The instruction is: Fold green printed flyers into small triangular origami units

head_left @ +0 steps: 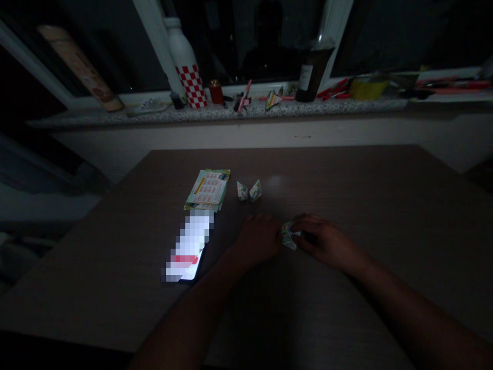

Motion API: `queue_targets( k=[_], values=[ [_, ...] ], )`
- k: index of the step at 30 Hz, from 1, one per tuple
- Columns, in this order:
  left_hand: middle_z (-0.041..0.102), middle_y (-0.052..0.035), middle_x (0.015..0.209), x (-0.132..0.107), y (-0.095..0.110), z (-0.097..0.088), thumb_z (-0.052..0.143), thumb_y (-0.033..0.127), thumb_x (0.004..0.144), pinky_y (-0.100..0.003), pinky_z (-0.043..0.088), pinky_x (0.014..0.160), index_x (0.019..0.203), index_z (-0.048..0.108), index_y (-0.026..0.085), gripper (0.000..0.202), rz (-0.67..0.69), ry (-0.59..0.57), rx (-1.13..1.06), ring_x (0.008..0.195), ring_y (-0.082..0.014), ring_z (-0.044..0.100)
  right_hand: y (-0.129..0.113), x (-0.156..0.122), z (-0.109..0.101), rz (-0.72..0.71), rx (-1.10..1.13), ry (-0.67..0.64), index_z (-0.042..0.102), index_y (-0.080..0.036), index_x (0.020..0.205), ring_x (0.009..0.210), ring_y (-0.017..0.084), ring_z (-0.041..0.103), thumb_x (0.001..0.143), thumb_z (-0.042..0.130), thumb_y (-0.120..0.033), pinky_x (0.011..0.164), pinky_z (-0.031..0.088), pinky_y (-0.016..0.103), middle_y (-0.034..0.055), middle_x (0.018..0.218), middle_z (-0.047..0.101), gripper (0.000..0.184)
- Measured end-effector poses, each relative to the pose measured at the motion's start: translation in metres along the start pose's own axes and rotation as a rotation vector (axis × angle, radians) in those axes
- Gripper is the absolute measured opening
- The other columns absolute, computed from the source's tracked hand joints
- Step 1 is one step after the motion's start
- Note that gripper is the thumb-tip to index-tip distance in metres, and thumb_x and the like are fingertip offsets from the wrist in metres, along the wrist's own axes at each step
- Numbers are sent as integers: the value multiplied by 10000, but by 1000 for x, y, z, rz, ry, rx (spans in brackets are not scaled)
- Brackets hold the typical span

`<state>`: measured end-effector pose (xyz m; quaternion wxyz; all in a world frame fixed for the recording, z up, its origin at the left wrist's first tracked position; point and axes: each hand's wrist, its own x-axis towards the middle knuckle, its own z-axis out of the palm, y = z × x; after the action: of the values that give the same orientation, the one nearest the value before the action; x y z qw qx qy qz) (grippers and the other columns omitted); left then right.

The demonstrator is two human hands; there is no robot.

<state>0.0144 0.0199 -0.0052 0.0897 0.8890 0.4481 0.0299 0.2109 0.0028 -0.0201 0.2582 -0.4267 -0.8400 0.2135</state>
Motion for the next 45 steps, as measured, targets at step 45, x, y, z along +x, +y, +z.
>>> queue_targets(
  k=[45],
  values=[
    [637, -104, 976, 4, 4, -5, 414, 269, 888, -406, 419, 831, 914, 615, 151, 235, -35, -55, 21, 947, -251, 577, 5, -1, 9, 82, 63, 17, 670, -230, 974, 912, 207, 598, 695, 740, -158, 820, 479, 343, 42, 965, 653, 297]
  ],
)
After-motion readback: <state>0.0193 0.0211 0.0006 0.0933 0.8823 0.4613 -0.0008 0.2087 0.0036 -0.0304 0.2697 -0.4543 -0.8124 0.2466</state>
